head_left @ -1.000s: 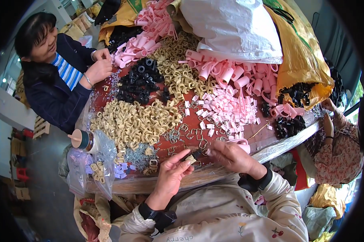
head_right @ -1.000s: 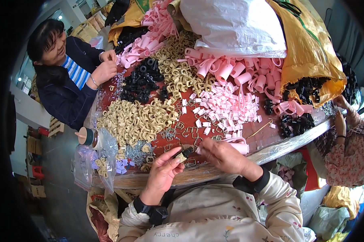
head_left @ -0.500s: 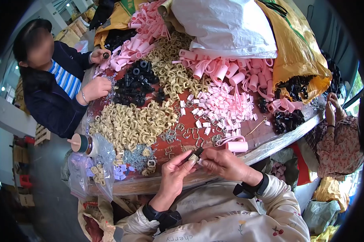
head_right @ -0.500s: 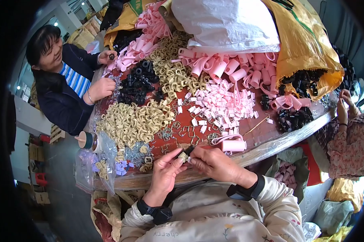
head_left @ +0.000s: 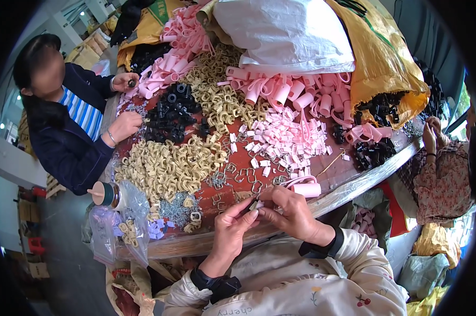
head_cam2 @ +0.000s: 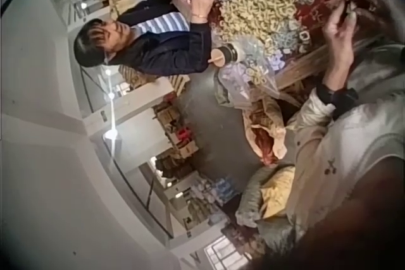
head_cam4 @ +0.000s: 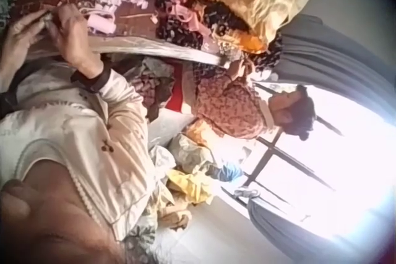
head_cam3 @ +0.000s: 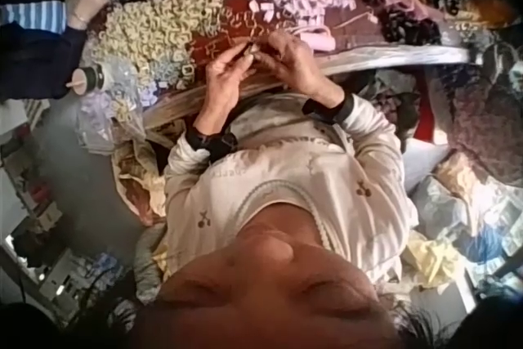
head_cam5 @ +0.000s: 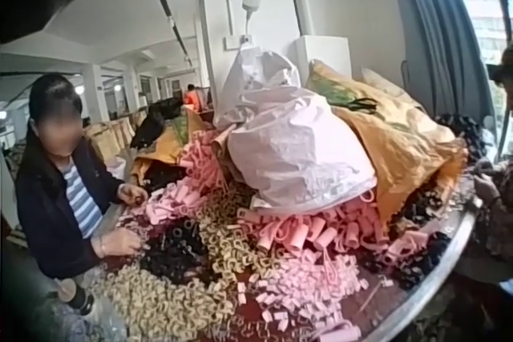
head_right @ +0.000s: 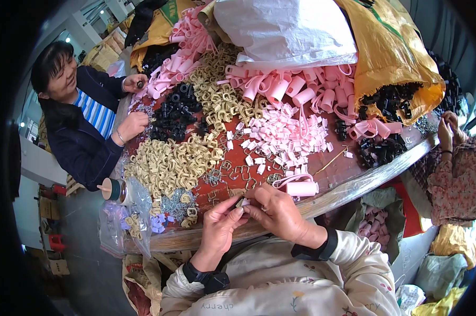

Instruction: The person picks up a black plastic component and a metal clip, fits the clip into the component, and then slides a pink plastic sleeve over the assembly. The completed unit is then placed on the table before the person reaches for the next set of parts.

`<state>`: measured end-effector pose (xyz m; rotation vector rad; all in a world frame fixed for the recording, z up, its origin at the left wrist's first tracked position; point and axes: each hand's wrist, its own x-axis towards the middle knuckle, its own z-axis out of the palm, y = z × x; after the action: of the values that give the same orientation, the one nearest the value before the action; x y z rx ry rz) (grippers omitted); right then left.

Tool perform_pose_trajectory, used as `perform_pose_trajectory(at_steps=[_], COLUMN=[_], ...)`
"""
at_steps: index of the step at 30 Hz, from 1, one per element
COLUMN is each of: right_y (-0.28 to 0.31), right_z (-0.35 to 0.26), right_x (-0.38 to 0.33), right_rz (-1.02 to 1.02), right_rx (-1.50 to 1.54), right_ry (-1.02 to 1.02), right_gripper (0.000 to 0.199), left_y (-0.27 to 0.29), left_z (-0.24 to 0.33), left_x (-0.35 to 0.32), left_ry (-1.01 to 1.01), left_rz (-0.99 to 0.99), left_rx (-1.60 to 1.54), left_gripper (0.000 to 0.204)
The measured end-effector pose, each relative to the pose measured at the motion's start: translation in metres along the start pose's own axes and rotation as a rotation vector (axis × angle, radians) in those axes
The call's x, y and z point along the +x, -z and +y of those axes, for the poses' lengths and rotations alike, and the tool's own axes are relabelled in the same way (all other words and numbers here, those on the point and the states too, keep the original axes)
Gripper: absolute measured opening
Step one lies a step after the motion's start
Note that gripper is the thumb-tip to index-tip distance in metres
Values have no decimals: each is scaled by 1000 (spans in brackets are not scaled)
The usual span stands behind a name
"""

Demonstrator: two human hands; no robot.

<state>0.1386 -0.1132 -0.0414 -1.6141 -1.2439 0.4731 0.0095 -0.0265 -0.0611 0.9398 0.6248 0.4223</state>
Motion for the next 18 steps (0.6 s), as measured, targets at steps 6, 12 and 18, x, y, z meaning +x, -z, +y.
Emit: perform_pose_trajectory(at_steps=[6, 12, 18], right_y=[4, -3, 3], right_z=[8, 22, 9], right_x=[-6, -15, -28], right_rz=[122, 143, 101], right_rx=[-244, -319, -442], right_ry=[344, 461, 397], right_gripper=[30, 32, 30], left_y=[-8, -10, -13], left_z=[2, -4, -15], left_x=[-4, -5, 3], left_ry=[144, 208, 129], left_rz=[-66, -78, -176], left_rx=[-134, -207, -261], left_gripper=[33, 31, 31])
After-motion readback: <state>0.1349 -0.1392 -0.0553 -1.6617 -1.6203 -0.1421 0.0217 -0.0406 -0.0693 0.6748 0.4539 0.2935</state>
